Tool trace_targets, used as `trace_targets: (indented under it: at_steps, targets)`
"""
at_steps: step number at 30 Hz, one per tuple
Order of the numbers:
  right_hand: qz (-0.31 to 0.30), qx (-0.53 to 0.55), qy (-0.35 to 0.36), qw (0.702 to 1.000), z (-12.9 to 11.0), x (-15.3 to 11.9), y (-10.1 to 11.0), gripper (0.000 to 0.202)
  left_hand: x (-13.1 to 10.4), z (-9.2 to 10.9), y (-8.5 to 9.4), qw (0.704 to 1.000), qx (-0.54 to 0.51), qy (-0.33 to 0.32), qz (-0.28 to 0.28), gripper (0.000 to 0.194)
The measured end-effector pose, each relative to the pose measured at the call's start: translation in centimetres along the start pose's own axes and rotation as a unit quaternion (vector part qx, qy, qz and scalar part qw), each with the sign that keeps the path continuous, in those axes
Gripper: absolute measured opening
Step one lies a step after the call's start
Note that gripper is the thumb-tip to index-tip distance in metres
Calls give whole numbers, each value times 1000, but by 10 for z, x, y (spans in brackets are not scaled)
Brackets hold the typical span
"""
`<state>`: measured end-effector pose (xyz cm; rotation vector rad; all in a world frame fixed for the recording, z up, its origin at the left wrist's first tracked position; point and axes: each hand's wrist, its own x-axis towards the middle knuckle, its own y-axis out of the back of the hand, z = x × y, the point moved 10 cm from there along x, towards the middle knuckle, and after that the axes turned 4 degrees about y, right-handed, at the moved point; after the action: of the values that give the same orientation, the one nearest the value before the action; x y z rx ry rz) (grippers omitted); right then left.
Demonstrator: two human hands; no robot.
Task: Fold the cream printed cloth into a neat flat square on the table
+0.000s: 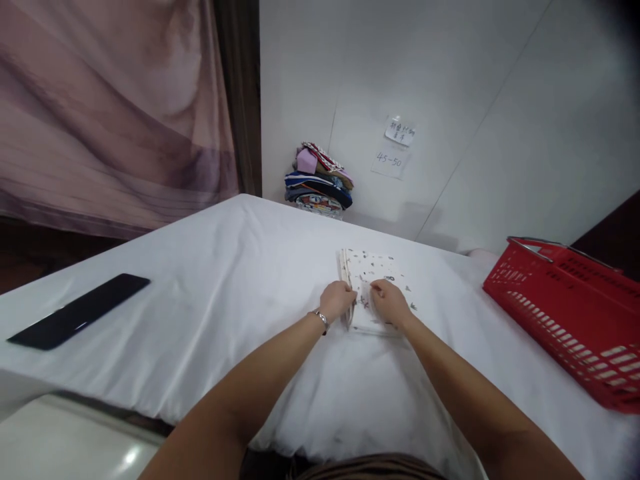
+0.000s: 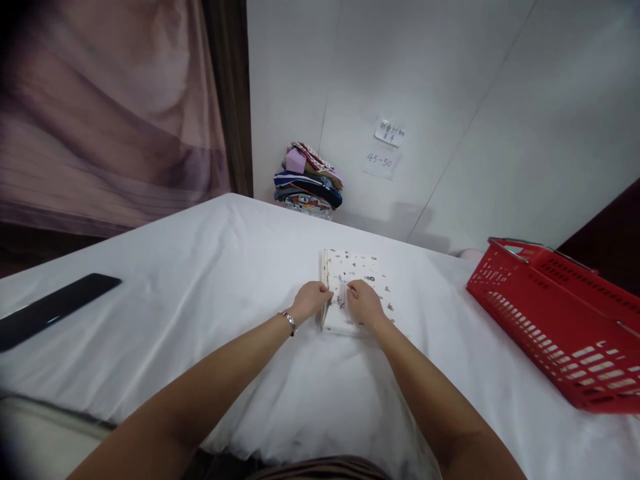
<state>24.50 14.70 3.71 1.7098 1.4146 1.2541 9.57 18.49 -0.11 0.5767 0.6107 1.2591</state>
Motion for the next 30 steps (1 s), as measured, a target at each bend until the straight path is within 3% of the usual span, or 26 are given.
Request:
trace_targets:
  at_steps: [6,10,15,22,30]
  targets:
    - [-23,-136,-52,989,68,-6,15,35,-5,2,-1,999,13,48,-19,17]
    - [-25,-124,-66,990,97,-10,12,35,-1,0,-7,997,15,64,-39,15]
    - [-1,-90,-44,995,102,-11,5,32,5,-8,-9,996,-63,63,-13,24]
    - [1,-89,-42,995,103,-11,1,30,1,-14,-6,994,-87,64,17,19]
    - [5,-92,-43,995,102,-11,2,30,1,-3,-3,995,55,87,-1,23]
